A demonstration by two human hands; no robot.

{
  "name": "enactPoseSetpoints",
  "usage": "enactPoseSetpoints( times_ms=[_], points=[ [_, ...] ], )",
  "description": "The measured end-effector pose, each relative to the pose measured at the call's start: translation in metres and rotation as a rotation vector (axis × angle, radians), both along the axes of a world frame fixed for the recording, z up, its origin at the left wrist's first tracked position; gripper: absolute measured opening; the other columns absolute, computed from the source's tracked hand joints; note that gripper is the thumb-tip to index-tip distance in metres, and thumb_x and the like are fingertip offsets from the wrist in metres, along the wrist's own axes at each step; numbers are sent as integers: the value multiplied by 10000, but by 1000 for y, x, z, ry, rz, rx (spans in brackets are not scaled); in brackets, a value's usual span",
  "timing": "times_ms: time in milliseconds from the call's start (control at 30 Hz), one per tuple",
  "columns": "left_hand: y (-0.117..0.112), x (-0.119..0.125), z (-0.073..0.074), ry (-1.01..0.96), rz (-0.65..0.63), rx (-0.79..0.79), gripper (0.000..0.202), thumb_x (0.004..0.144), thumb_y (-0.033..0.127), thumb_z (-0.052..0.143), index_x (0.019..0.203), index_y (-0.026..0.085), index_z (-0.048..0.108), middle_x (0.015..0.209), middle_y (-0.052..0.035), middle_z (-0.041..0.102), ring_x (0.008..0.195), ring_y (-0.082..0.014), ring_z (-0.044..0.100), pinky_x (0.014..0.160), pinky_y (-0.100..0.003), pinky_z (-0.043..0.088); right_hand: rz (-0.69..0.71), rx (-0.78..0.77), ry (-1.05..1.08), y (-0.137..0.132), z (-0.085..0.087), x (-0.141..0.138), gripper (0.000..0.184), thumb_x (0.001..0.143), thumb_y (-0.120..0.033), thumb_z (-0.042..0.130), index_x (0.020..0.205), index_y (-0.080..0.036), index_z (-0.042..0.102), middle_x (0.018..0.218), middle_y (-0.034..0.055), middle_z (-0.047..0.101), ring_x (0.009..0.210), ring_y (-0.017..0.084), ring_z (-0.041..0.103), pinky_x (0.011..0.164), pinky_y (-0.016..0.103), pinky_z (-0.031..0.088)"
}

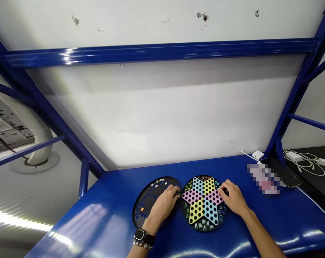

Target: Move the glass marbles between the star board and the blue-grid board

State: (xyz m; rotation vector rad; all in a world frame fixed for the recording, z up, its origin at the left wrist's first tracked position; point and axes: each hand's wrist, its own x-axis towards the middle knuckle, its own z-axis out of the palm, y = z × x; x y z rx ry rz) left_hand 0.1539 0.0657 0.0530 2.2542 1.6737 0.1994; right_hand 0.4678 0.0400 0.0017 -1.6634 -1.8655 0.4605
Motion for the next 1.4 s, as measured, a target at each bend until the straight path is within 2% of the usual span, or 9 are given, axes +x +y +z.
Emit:
enactPoseSetpoints(
  times_ms=[233,433,567,733,933,1067,1200,1300,1400],
  points=[
    [-20,4,21,-151,18,17,290,981,400,434,1071,244,661,974,-26,708,866,-198,664,789,-304,488,21,3,7,0,-3,2,340,995,-445,434,754,-241,561,851,16,628,786,183,616,760,335,438],
    [-35,12,17,-134,-45,-12,222,926,400,554,1070,296,688,1048,-1,722,950,-196,680,804,-284,494,7,-7,7,0,-1,1,323,994,-426,439,762,-240,565,860,13,627,802,188,619,767,338,426],
    [-17,-5,10,-98,21,135,282,978,399,460,1102,288,688,1144,-21,711,1058,-217,668,900,-316,507,6,-10,14,-1,2,0,316,991,-423,445,760,-241,562,862,11,629,815,190,621,787,344,427],
    [27,-47,-6,146,252,245,424,969,284,399,1343,221,588,1300,-108,634,1141,-295,624,892,-382,522,10,-34,26,0,0,0,318,992,-426,433,762,-239,545,871,13,619,818,190,612,792,354,418],
    [48,-73,-17,121,299,220,337,942,269,393,1086,193,688,1090,-106,675,1031,-273,658,824,-351,527,1,-35,43,1,0,-1,321,990,-429,428,754,-238,533,852,12,613,812,187,608,800,352,424],
    [31,-55,-10,10,279,241,349,969,364,376,1084,209,667,1056,-79,697,990,-244,665,838,-346,526,-2,-4,19,0,2,-2,327,987,-425,432,743,-238,543,833,10,615,791,180,612,775,329,434],
    [-4,-19,1,-256,62,143,301,952,435,471,1095,259,670,1073,-32,729,988,-212,666,909,-344,522,-6,10,-15,0,3,-1,307,982,-408,455,748,-240,562,833,1,623,776,170,621,751,309,433],
    [-26,2,7,-274,-73,53,240,942,408,512,1028,285,699,1087,-18,741,1029,-213,658,943,-353,513,-10,21,-32,-1,3,0,306,984,-401,462,747,-241,571,837,-3,629,781,169,630,750,303,436],
    [-34,4,8,-260,-111,71,246,955,381,494,949,283,720,1071,-22,749,1021,-213,661,960,-368,511,-4,24,-25,-1,3,1,312,988,-412,455,754,-243,572,839,-1,628,782,172,632,757,310,442]
  ],
)
